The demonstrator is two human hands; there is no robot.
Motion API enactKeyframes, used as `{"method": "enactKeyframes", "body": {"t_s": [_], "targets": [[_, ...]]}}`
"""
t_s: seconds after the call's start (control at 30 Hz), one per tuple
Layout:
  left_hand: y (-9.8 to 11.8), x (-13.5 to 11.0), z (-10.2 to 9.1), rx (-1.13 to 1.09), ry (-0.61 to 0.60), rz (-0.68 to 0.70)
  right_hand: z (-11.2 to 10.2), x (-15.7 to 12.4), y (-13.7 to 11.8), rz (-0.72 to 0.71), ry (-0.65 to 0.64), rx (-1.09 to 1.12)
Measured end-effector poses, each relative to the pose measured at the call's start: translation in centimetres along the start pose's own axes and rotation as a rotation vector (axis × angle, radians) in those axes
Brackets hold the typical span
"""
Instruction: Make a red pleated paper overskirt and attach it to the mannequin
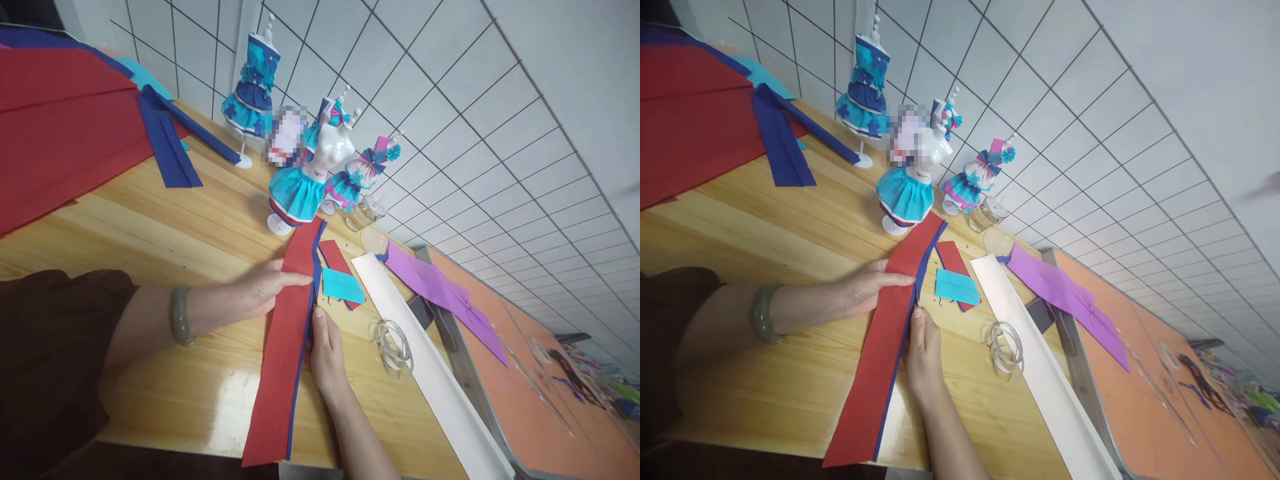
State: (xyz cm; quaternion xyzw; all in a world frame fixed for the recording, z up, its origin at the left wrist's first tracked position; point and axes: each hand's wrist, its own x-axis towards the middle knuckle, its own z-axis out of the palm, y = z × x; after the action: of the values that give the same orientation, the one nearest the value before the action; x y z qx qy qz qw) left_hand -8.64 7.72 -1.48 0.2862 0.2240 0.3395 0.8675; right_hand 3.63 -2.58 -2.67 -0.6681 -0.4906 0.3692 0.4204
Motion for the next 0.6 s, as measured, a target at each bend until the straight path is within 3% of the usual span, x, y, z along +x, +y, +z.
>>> {"method": "enactKeyframes", "body": {"t_s": [0.27,0.6], "targets": [[-0.3,-0.3,0.3,0.023,-0.024,0.027,0.0,-0.4,-1.3,0.013,-0.011,0.045],[-1.4,-0.4,0.1,0.024,-0.032,0.050,0.3,0.1,-1.1,-0.034,-0.002,0.157]]}}
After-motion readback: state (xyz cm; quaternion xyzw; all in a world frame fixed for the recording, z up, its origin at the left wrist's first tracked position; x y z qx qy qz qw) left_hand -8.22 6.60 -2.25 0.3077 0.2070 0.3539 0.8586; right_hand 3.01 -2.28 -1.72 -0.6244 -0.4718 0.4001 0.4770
